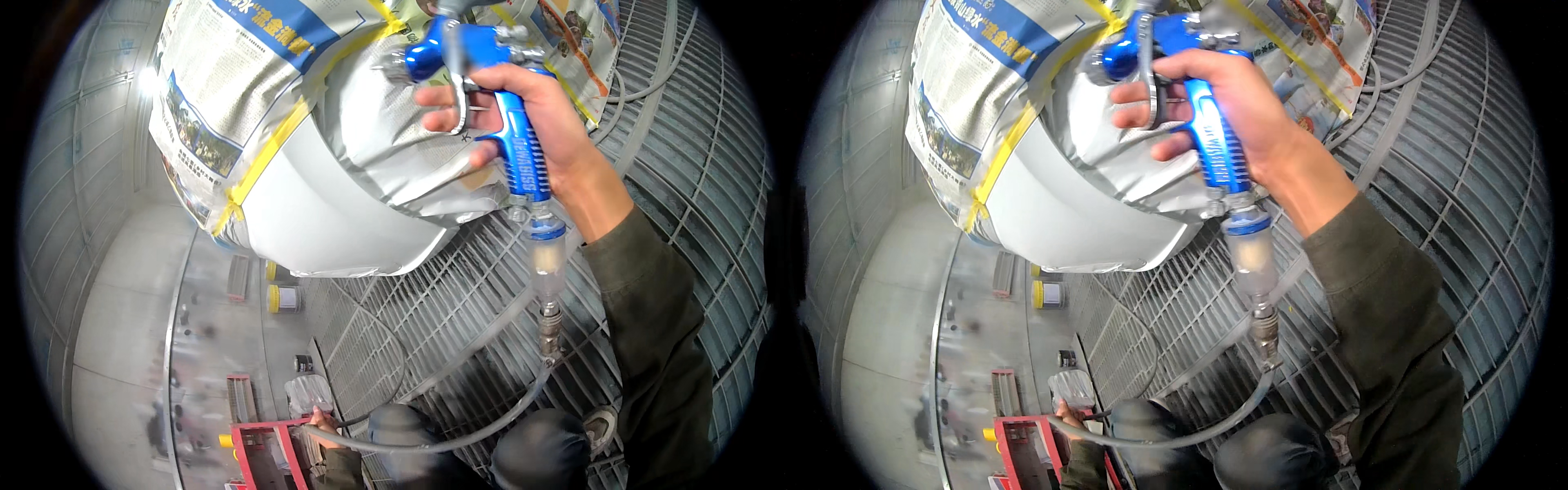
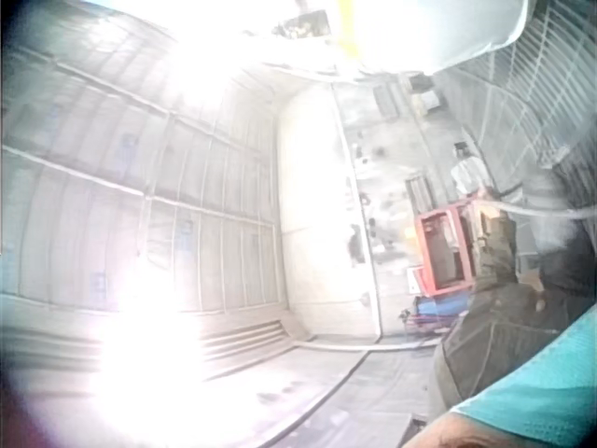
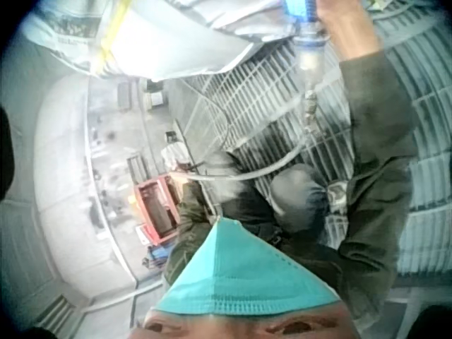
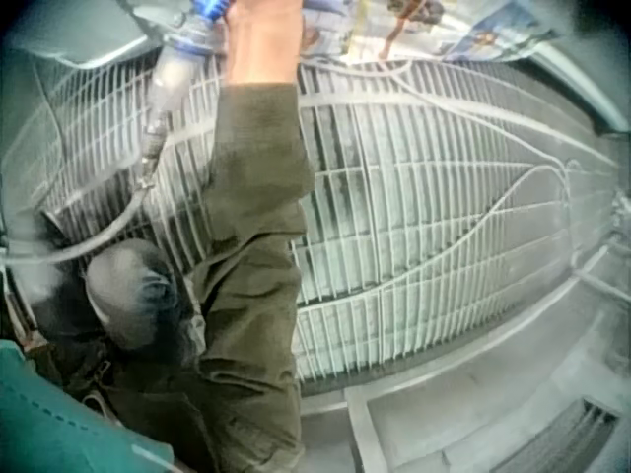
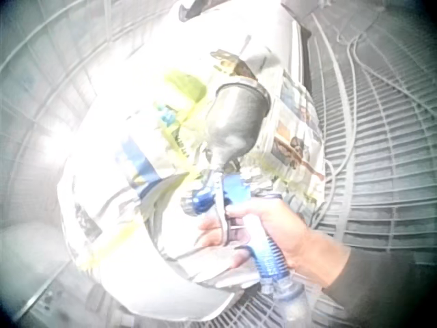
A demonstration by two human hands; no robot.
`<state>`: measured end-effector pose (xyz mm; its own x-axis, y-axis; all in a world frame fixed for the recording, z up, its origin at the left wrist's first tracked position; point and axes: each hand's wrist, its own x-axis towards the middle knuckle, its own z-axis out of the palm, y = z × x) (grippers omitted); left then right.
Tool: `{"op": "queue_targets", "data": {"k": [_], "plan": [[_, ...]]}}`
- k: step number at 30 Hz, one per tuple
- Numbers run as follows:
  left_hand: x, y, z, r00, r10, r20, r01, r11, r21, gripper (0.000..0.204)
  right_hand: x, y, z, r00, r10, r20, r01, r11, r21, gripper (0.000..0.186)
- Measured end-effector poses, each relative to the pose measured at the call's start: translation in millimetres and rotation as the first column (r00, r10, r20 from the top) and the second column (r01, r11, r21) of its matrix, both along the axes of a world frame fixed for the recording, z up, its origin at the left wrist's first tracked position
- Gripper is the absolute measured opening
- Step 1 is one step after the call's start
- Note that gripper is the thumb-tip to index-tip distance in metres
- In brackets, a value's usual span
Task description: The person uses a spray gun to apply white paint to the rear bumper and lower side panels of a car in a paint booth. The car is masked with plastic and newspaper. The person moves around the vehicle to cover different areas and finishes by detaching the spray gun hose.
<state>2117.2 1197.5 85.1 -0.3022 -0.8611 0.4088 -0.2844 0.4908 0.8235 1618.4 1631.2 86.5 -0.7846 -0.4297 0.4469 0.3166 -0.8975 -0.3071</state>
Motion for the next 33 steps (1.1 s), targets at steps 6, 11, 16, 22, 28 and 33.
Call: {"op": "queue_targets", "data": {"k": [6, 11, 16, 22, 28, 33], "plan": [[-51, 25, -24, 0.973, -0.096, 0.210, 0.103, 0.994, -0.023, 0.050, 52, 22, -54, 0.965, -0.258, 0.039, 0.203, 0.837, 0.508, 0.045], [-52, 46, -42, 0.916, -0.228, 0.330, 0.279, 0.953, -0.116, 0.045, 121, -3, -113, 0.937, -0.348, 0.014, 0.221, 0.626, 0.747, 0.042], [-20, 11, -46, 0.937, -0.263, 0.229, 0.301, 0.942, -0.149, 0.045, 193, -57, -130, 0.940, -0.341, 0.006, 0.204, 0.578, 0.791, 0.045], [13, -18, -54, 0.947, -0.234, 0.222, 0.280, 0.938, -0.206, 0.045, 243, -134, -152, 0.869, -0.462, -0.177, 0.363, 0.351, 0.863, 0.064], [28, -35, -62, 0.968, -0.246, 0.060, 0.252, 0.955, -0.156, 0.047, 265, -228, -142, 0.905, -0.161, -0.393, 0.425, 0.383, 0.820, 0.068], [39, -45, -61, 0.979, -0.195, 0.058, 0.202, 0.967, -0.153, 0.045, 269, -280, -123, 0.949, 0.064, -0.307, 0.238, 0.492, 0.838, 0.068]]}}
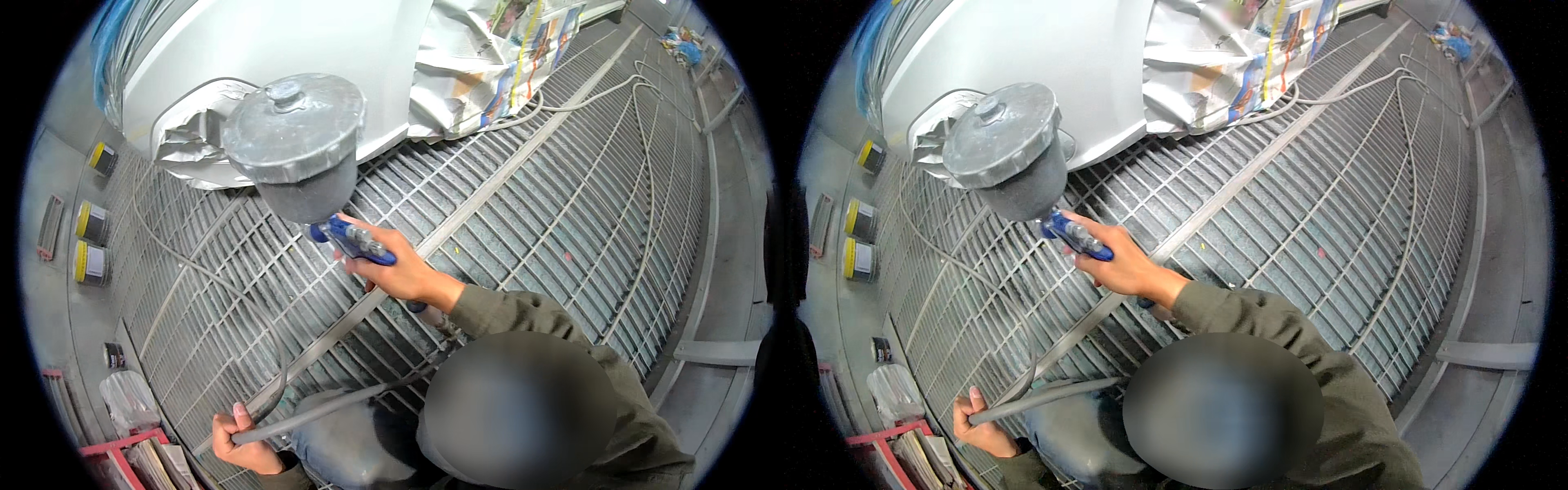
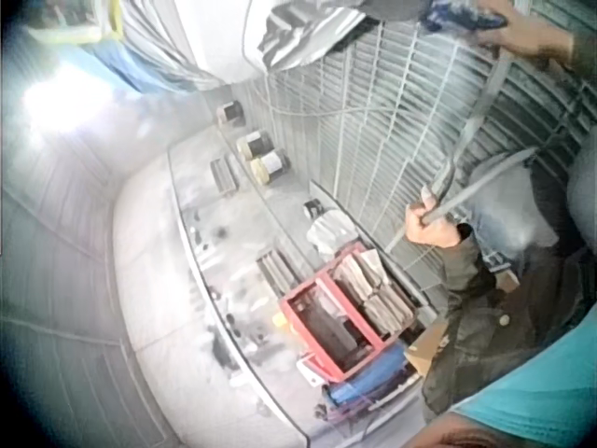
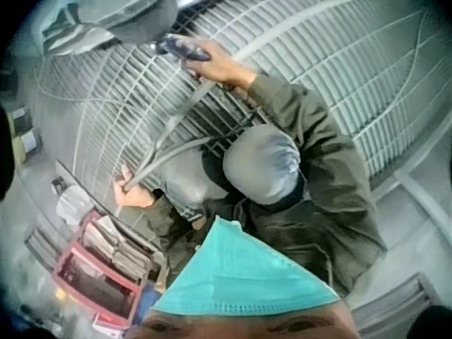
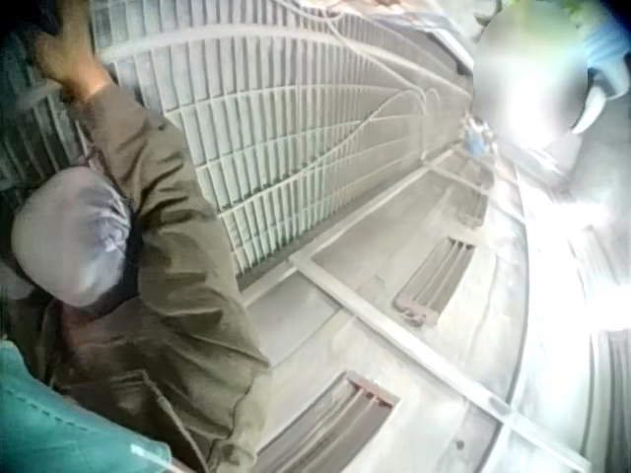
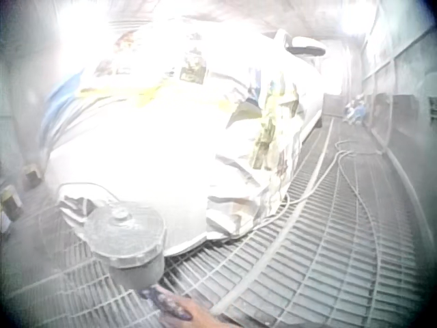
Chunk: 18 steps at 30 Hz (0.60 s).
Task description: The person uses a spray gun to apply white paint to the rear bumper and lower side panels of a car in a paint booth. The car is masked with plastic and newspaper. The person moves around the vehicle to cover different areas and finishes by detaching the spray gun hose.
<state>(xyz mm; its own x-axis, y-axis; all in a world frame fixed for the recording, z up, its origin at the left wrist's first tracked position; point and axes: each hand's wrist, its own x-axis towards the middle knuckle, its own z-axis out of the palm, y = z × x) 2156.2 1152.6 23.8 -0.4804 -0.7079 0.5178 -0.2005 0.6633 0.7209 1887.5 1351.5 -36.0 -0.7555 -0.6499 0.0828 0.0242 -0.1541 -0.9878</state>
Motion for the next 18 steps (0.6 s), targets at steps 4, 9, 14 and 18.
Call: {"op": "queue_targets", "data": {"k": [4, 9, 14, 18], "plan": [[-1, 2, -3, 0.999, -0.018, 0.030, 0.020, 0.996, -0.086, 0.044, -9, 2, -33, 0.824, -0.369, -0.430, 0.368, 0.926, -0.089, 0.063], [-12, 3, -5, 0.997, -0.034, 0.072, 0.044, 0.990, -0.132, 0.046, -15, 56, -26, 0.905, -0.421, -0.056, 0.424, 0.890, 0.169, 0.056], [-30, 13, -1, 0.994, -0.070, 0.082, 0.087, 0.971, -0.222, 0.048, -32, 101, -17, 0.808, -0.589, 0.010, 0.581, 0.799, 0.158, 0.009], [-32, 8, -3, 0.998, -0.058, 0.021, 0.060, 0.984, -0.166, 0.047, -35, 104, -13, 0.753, -0.658, 0.003, 0.655, 0.750, 0.099, 0.008]]}}
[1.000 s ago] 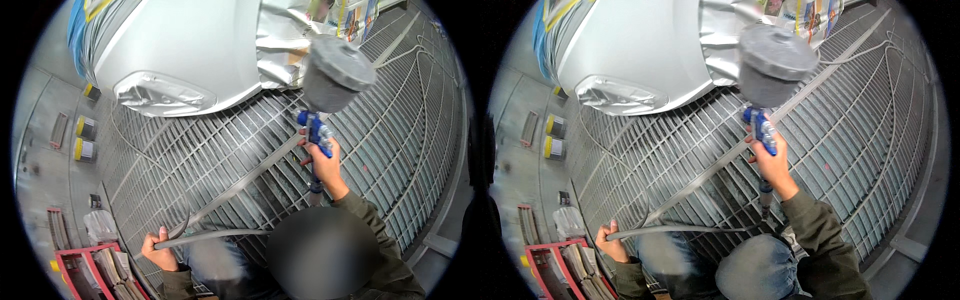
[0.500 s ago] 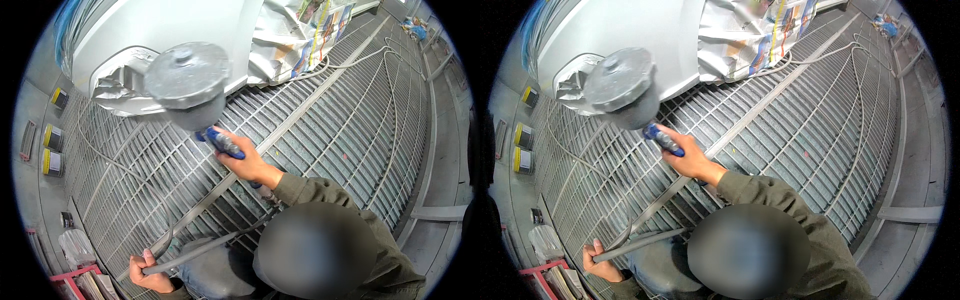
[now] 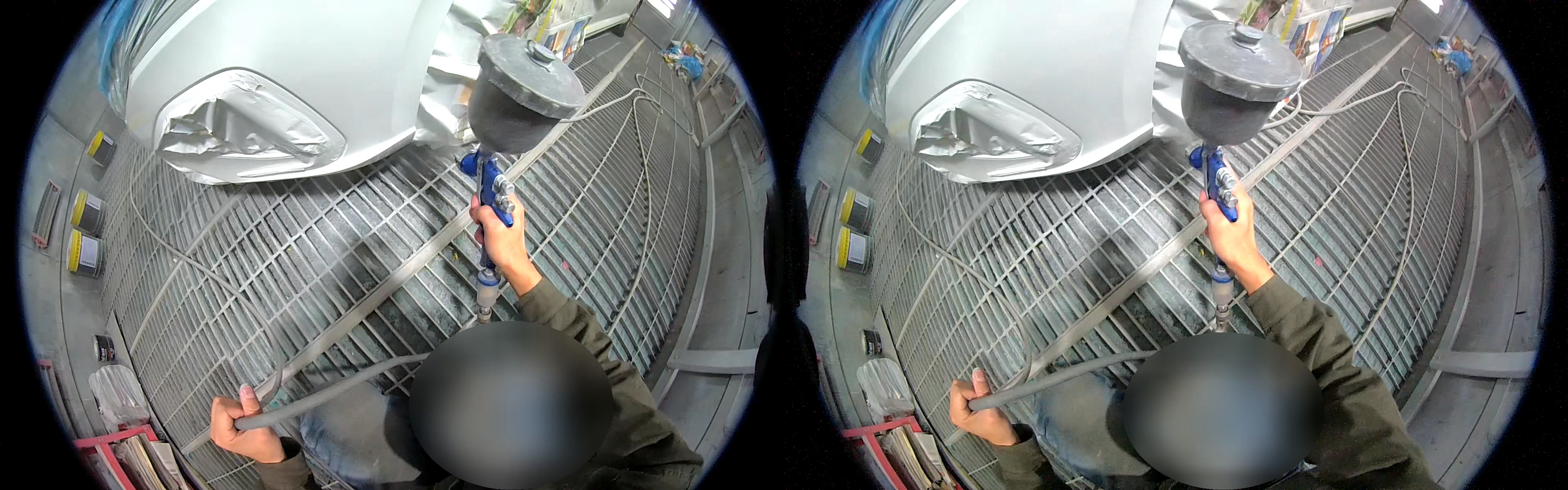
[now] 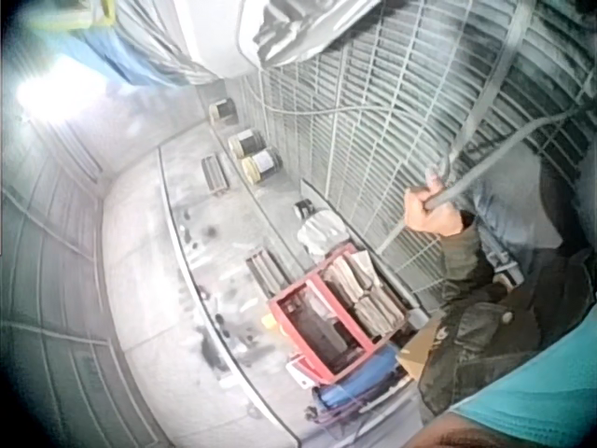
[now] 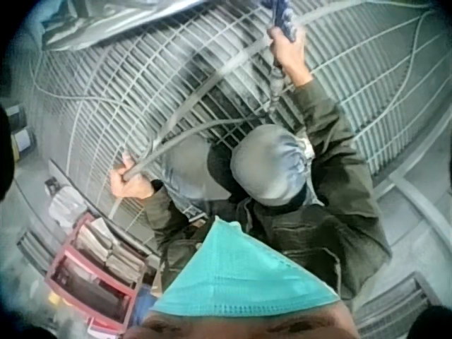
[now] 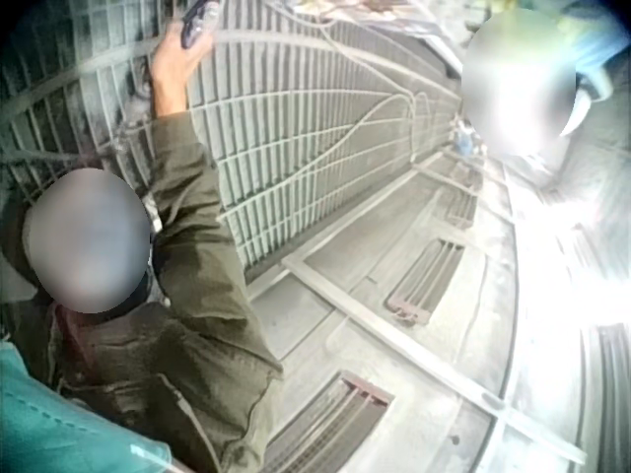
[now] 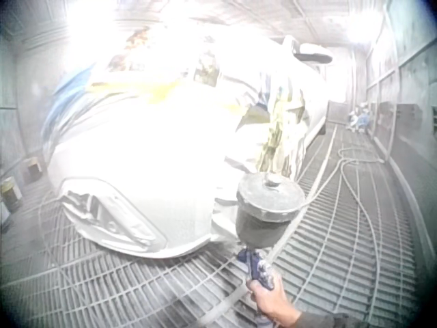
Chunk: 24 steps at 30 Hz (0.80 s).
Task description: The person uses a spray gun to apply white paint to the rear bumper and lower side panels of a car in a paint booth. The car is masked with plastic and newspaper. The person moves around the vehicle to cover different areas and finishes by detaching the spray gun hose.
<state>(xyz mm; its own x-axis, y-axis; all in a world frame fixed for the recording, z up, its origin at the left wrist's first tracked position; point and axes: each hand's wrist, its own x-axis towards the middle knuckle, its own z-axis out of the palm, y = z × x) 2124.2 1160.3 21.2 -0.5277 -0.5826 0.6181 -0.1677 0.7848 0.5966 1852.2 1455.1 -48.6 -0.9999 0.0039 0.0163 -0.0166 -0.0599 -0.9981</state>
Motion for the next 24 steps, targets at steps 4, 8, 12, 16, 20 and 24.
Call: {"op": "queue_targets", "data": {"k": [4, 8, 12, 16, 20, 24], "plan": [[10, -15, 3, 0.999, 0.032, -0.023, -0.031, 0.999, 0.039, 0.047, 17, -27, 11, 0.984, 0.179, 0.013, -0.178, 0.983, -0.042, 0.034], [12, -20, 8, 0.998, 0.052, -0.043, -0.048, 0.995, 0.083, 0.047, 26, -56, 24, 0.942, 0.324, -0.092, -0.323, 0.946, 0.028, 0.070], [8, -21, 13, 0.996, 0.052, -0.078, -0.042, 0.991, 0.130, 0.046, 25, -77, 54, 0.859, 0.500, -0.111, -0.497, 0.866, 0.053, 0.066], [5, -22, 14, 0.994, 0.038, -0.104, -0.021, 0.987, 0.160, 0.046, 19, -66, 62, 0.920, 0.370, -0.130, -0.368, 0.929, 0.038, 0.055], [4, -23, 15, 0.995, 0.033, -0.093, -0.023, 0.994, 0.106, 0.046, 12, -40, 59, 0.979, 0.179, -0.097, -0.179, 0.984, 0.010, 0.023], [3, -26, 12, 0.986, -0.002, -0.166, 0.030, 0.986, 0.161, 0.045, -1, -9, 59, 0.996, 0.018, -0.090, -0.022, 0.999, -0.046, 0.008]]}}
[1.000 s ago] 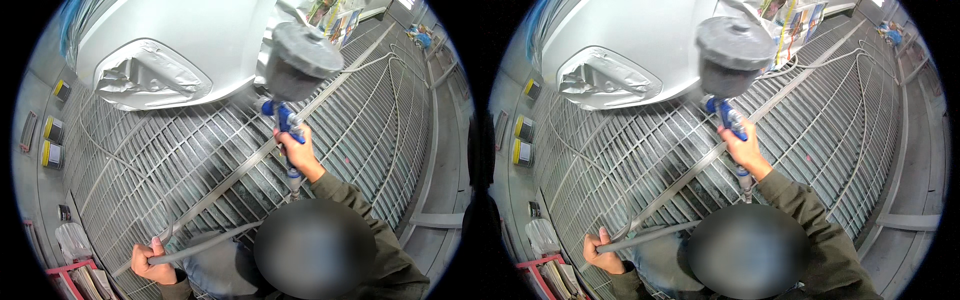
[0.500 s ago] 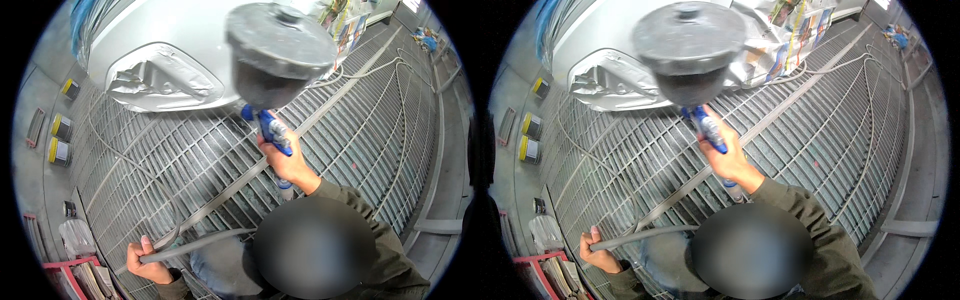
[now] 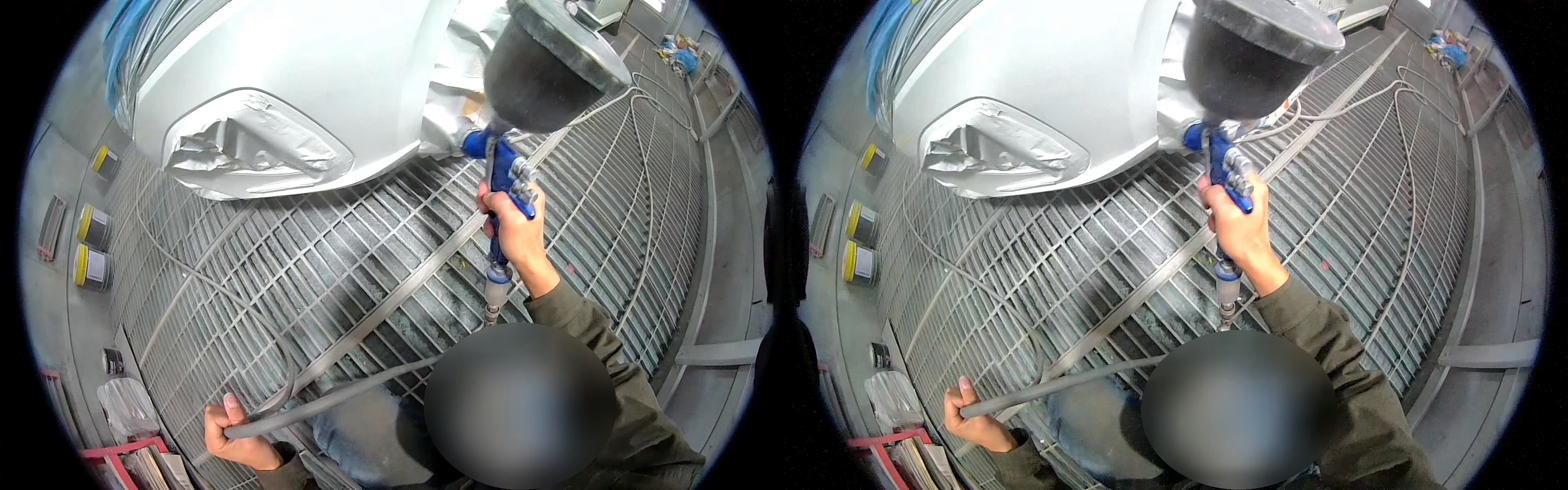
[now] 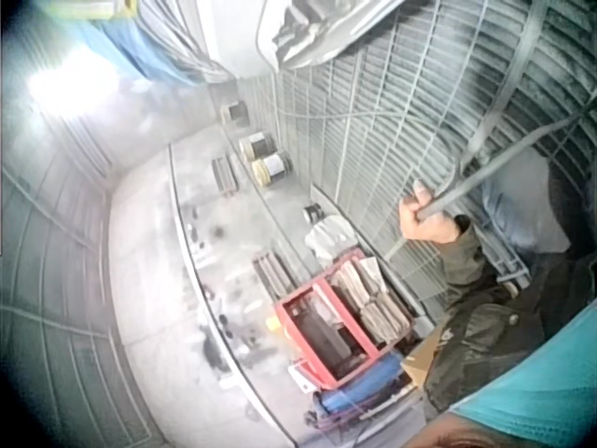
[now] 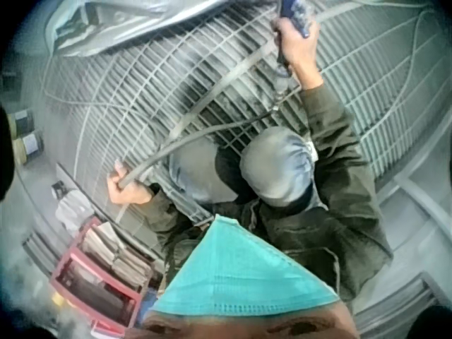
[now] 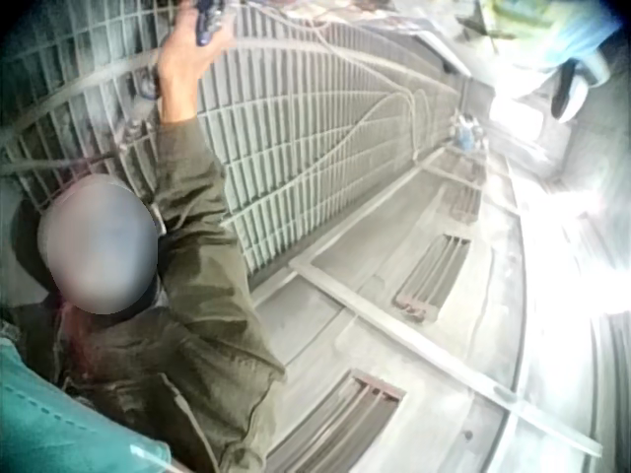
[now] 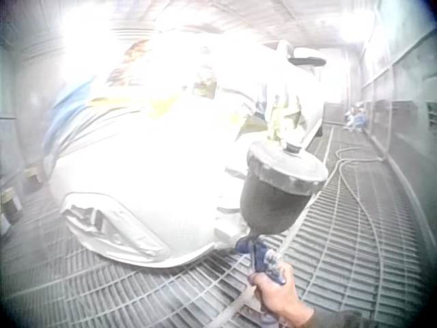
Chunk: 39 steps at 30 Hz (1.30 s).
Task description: The person uses a spray gun to apply white paint to the rear bumper and lower side panels of a car in a paint booth. The car is masked with plastic and newspaper. The person moves around the vehicle to cover different areas and finishes by detaching the spray gun hose.
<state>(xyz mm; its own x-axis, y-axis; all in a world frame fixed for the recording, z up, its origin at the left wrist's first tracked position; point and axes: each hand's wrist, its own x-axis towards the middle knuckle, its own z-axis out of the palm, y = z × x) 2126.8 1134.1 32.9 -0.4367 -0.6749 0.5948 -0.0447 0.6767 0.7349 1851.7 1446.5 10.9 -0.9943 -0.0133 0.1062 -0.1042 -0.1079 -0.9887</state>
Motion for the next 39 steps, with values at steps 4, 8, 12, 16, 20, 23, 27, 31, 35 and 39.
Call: {"op": "queue_targets", "data": {"k": [4, 8, 12, 16, 20, 23, 27, 31, 35, 39], "plan": [[4, -9, -2, 0.999, 0.040, -0.035, -0.038, 0.997, 0.067, 0.047, 4, -2, 7, 0.996, 0.083, 0.008, -0.083, 0.996, -0.018, 0.025], [9, -14, 4, 0.997, 0.068, -0.038, -0.067, 0.997, 0.030, 0.048, 20, -44, 23, 0.944, 0.310, -0.114, -0.312, 0.950, 0.000, 0.060], [8, -15, 8, 0.997, 0.065, -0.050, -0.063, 0.997, 0.050, 0.047, 18, -80, 38, 0.792, 0.460, -0.400, -0.469, 0.879, 0.082, 0.065], [5, -17, 13, 0.994, 0.051, -0.098, -0.047, 0.998, 0.035, 0.047, 16, -64, 58, 0.852, 0.485, -0.195, -0.487, 0.872, 0.044, 0.051], [3, -19, 21, 0.997, 0.048, -0.068, -0.049, 0.999, -0.018, 0.047, 3, -24, 54, 0.952, 0.300, -0.054, -0.300, 0.954, 0.020, 0.018], [-4, -17, 17, 0.996, 0.026, -0.083, -0.024, 0.999, 0.028, 0.047, -5, 8, 63, 0.995, 0.105, 0.005, -0.104, 0.994, -0.014, 0.010], [-8, -19, 22, 0.995, 0.050, -0.086, -0.047, 0.998, 0.030, 0.046, -4, 10, 78, 0.996, -0.073, -0.042, 0.073, 0.997, 0.000, 0.009], [-3, -31, 23, 0.987, 0.055, -0.154, -0.046, 0.997, 0.063, 0.046, 16, -18, 102, 0.992, 0.126, -0.025, -0.126, 0.992, -0.008, 0.010], [9, -45, 30, 0.969, 0.113, -0.220, -0.081, 0.986, 0.149, 0.047, 25, -62, 107, 0.938, 0.324, -0.123, -0.320, 0.946, 0.051, 0.047], [18, -53, 40, 0.966, 0.136, -0.222, -0.093, 0.977, 0.194, 0.047, 26, -108, 133, 0.825, 0.438, -0.357, -0.412, 0.899, 0.149, 0.065]]}}
